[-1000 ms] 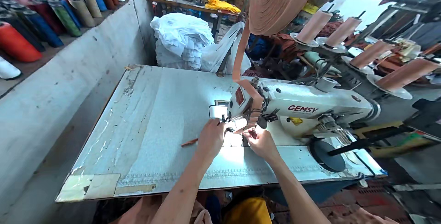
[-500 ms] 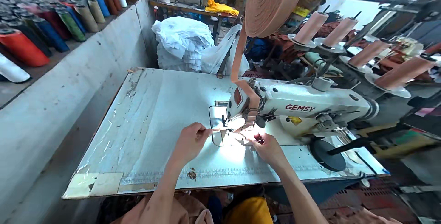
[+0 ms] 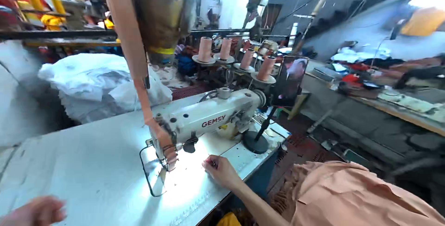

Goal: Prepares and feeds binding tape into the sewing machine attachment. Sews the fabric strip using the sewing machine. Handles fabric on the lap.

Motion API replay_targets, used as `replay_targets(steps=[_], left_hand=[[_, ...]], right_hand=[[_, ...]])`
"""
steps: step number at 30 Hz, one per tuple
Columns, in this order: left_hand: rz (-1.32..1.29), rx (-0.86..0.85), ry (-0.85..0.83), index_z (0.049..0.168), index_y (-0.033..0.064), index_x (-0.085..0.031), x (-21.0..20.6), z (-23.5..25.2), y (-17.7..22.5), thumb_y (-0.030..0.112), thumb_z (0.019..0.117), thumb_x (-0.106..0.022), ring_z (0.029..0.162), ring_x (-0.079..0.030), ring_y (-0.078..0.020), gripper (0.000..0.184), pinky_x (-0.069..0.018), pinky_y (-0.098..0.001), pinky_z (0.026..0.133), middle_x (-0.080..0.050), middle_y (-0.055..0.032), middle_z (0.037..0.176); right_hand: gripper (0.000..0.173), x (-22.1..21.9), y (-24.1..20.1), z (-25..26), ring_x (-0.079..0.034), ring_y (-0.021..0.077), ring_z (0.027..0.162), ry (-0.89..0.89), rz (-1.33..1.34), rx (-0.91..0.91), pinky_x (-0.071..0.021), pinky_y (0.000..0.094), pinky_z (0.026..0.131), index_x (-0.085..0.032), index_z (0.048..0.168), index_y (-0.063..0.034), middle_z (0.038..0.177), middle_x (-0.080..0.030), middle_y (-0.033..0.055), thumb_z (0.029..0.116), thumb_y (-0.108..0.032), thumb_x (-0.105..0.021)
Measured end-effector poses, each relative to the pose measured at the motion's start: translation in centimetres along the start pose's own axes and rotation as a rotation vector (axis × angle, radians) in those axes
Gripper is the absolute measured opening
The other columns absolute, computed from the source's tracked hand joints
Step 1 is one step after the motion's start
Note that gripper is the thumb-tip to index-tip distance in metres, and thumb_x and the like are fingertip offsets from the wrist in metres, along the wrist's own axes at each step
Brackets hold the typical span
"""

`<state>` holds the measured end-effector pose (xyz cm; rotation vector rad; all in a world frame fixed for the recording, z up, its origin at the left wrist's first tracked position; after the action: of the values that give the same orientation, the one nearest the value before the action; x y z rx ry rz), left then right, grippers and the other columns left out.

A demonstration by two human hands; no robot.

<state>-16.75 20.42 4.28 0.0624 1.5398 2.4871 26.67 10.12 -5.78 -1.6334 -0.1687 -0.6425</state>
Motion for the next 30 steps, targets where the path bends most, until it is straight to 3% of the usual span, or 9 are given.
replay_targets(steps=[2, 4, 8, 11, 13, 18, 22, 27, 30], left_hand=[[0.248, 0.111, -0.166, 0.117, 0.002, -0.065, -4.9, 0.1, -0.9, 0.019, 0.1083, -0.048, 0.091, -0.068, -0.0041, 0.025, -0.0575, -0.0281, 0.083, -0.072, 0.0032, 0.104], [0.389, 0.167, -0.205, 0.118, -0.0052, -0.066, -8.1, -0.2, -2.9, 0.016, 0.1035, -0.058, 0.083, -0.069, -0.0025, 0.027, -0.0593, -0.0247, 0.075, -0.074, -0.0039, 0.103], [0.424, 0.201, -0.133, 0.116, -0.0001, -0.065, -11.4, -0.1, -5.4, 0.017, 0.0973, -0.067, 0.072, -0.07, -0.0053, 0.026, -0.0599, -0.0246, 0.064, -0.075, -0.0039, 0.094], [0.459, 0.205, -0.119, 0.125, -0.0014, -0.056, -13.4, 1.1, -5.9, 0.021, 0.0933, -0.073, 0.067, -0.07, -0.0105, 0.043, -0.06, -0.0311, 0.062, -0.074, -0.0064, 0.091], [0.477, 0.251, -0.141, 0.13, -0.0002, -0.055, -14.6, 2.0, -6.0, 0.021, 0.0946, -0.072, 0.071, -0.071, -0.0126, 0.045, -0.0608, -0.0343, 0.066, -0.075, -0.0073, 0.093], [0.445, 0.146, -0.182, 0.117, 0.0052, -0.072, -15.7, 2.8, -7.6, 0.02, 0.1038, -0.058, 0.091, -0.071, -0.0076, 0.024, -0.0591, -0.0284, 0.087, -0.075, -0.0049, 0.105], [0.403, 0.109, -0.154, 0.112, 0.0056, -0.073, -15.6, 2.0, -8.2, 0.022, 0.1016, -0.06, 0.084, -0.068, -0.0074, 0.024, -0.0578, -0.0257, 0.079, -0.072, -0.0056, 0.102], [0.426, 0.205, -0.189, 0.109, 0.0067, -0.073, -15.8, 1.5, -8.9, 0.022, 0.0984, -0.064, 0.084, -0.068, -0.0056, 0.021, -0.0569, -0.0233, 0.08, -0.073, -0.0035, 0.1], [0.414, 0.195, -0.197, 0.108, 0.0054, -0.071, -16.4, 1.4, -8.8, 0.022, 0.0977, -0.066, 0.084, -0.069, -0.0044, 0.02, -0.0571, -0.0213, 0.08, -0.073, -0.0026, 0.097]], right_hand=[[0.034, -0.1, 0.0, -0.2, -0.062, 0.0123, 0.068, 0.024, 0.023, 0.003, -0.0532, 0.0342, 0.067, -0.071, 0.102, -0.0065, 0.078, -0.065, 0.0028, 0.1007, -0.039, -0.061], [0.033, 0.0, -0.2, -0.4, -0.059, 0.0111, 0.064, 0.037, 0.029, 0.017, -0.0513, 0.0329, 0.063, -0.071, 0.099, -0.0074, 0.074, -0.063, 0.0013, 0.1004, -0.039, -0.061], [0.029, 0.0, -0.4, -0.7, -0.055, 0.0088, 0.06, 0.044, 0.042, 0.047, -0.0473, 0.0299, 0.058, -0.07, 0.095, -0.008, 0.069, -0.059, -0.001, 0.0997, -0.036, -0.062], [0.028, 0.1, -0.6, -0.8, -0.054, 0.0078, 0.059, 0.057, 0.028, 0.075, -0.0464, 0.0286, 0.057, -0.07, 0.094, -0.0078, 0.069, -0.058, -0.0011, 0.0998, -0.034, -0.062], [0.026, 0.2, -0.9, -0.9, -0.058, 0.0068, 0.063, 0.074, 0.021, 0.109, -0.0503, 0.0275, 0.061, -0.071, 0.096, -0.0059, 0.073, -0.063, 0.0002, 0.1002, -0.03, -0.062], [0.021, 0.0, -1.4, -1.1, -0.062, 0.0038, 0.067, 0.095, 0.017, 0.161, -0.0539, 0.0233, 0.064, -0.072, 0.099, -0.0048, 0.079, -0.068, -0.0004, 0.1005, -0.024, -0.062], [0.02, -0.2, -1.5, -0.3, -0.062, 0.0053, 0.068, 0.04, 0.053, 0.064, -0.0523, 0.0238, 0.065, -0.071, 0.102, -0.0045, 0.082, -0.069, -0.0001, 0.1024, -0.022, -0.061], [0.017, -2.4, -2.9, 1.1, -0.047, 0.003, 0.053, -0.03, 0.171, 0.017, -0.0395, 0.0204, 0.049, -0.067, 0.1, -0.0041, 0.074, -0.063, -0.0023, 0.1036, -0.018, -0.059], [0.021, -4.2, -3.3, 1.8, -0.042, 0.0034, 0.048, -0.063, 0.311, -0.09, -0.0367, 0.0194, 0.043, -0.065, 0.112, -0.0011, 0.076, -0.063, 0.0007, 0.1077, -0.015, -0.049]])
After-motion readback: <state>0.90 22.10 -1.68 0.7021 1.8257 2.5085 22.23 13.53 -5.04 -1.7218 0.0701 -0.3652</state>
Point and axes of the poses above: each hand's wrist, its own z-axis towards the middle knuckle, its own x-axis out of the back of the hand, y = z × x, the point moved 10 cm from there along z, towards the middle knuckle
